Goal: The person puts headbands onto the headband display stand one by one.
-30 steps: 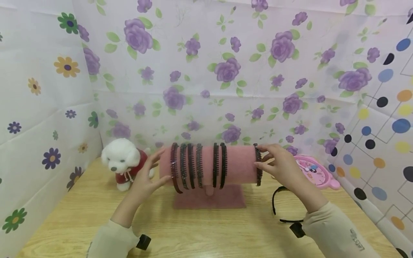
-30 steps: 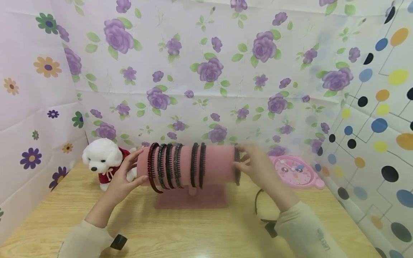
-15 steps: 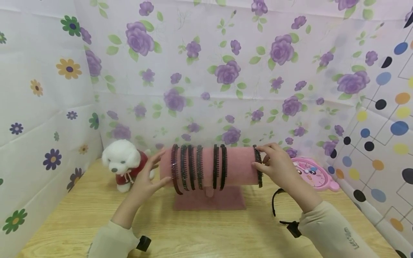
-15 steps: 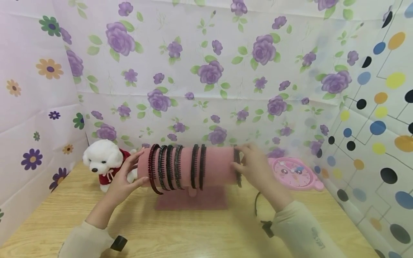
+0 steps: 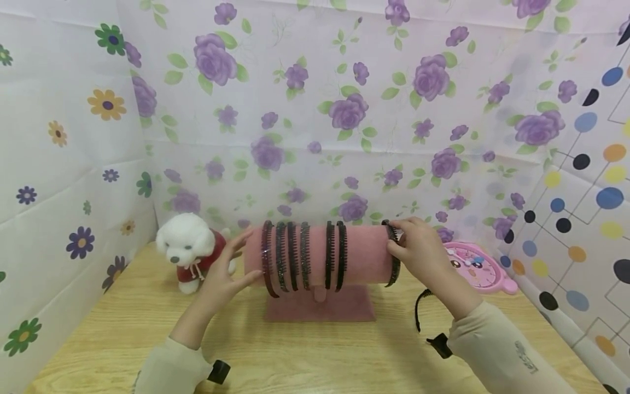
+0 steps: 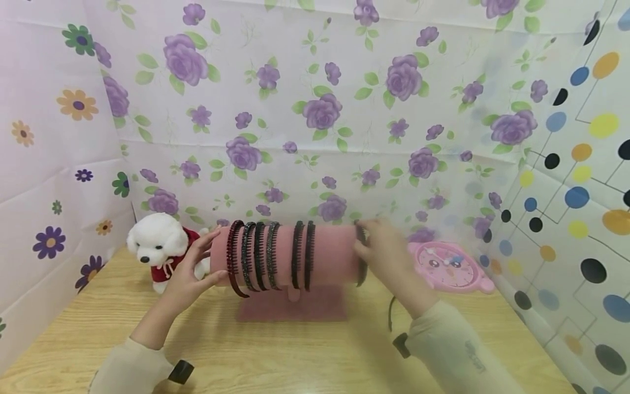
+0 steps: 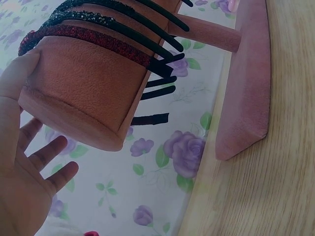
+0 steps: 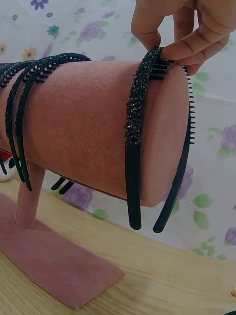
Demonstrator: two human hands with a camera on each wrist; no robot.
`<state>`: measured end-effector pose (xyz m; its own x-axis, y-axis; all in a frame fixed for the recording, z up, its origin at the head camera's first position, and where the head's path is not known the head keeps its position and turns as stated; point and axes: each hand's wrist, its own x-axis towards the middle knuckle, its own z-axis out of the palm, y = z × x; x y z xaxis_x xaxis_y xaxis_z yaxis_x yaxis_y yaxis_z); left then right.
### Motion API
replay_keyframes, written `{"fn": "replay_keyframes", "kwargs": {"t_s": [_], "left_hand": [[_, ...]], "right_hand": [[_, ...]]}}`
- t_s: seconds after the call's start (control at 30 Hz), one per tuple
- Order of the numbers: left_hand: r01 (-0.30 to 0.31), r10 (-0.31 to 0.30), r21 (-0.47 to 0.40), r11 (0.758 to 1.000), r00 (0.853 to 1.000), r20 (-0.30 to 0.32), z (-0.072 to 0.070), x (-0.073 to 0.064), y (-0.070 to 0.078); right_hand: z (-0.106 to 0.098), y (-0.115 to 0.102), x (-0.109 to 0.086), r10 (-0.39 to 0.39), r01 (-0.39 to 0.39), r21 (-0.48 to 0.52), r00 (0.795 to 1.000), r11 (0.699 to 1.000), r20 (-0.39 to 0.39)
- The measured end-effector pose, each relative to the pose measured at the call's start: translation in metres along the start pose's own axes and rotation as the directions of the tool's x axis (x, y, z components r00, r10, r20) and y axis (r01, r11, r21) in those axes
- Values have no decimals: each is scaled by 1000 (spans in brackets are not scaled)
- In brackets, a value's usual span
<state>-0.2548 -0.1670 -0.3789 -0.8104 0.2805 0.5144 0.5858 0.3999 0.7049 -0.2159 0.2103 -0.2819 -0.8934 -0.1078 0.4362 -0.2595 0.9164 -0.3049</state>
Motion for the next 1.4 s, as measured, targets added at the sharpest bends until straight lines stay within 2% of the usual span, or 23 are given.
{"fn": "replay_keyframes", "kwargs": {"t_s": [0.17,0.5,0.77,0.97,1.2,1.4], "left_hand": [[-1,1,-4,1000,1000,2,0,0,-1],[-8,8,-4,1000,1000,4,1,1,-4],[-13,13,4,1000,1000,3,0,1,-1],[1,-1,7,1000,1000,4,0,0,1],[5,-5,15,1000,1000,2,-1,2,3],[36,-36,9,999,999,13,-1,0,2]], "right_hand": [[1,-6,5,-29,29,-31,999,999,-15],[1,-12,4,-22,22,-41,1000,999,12],[8,-24,1,16,-19,-49,999,999,-49],[7,-34,2,49,-49,-68,999,996,4],[3,-30,2,-1,2,-31,1000,1000,27],[-2,-26,2,-45,46,-11,994,999,98]]}}
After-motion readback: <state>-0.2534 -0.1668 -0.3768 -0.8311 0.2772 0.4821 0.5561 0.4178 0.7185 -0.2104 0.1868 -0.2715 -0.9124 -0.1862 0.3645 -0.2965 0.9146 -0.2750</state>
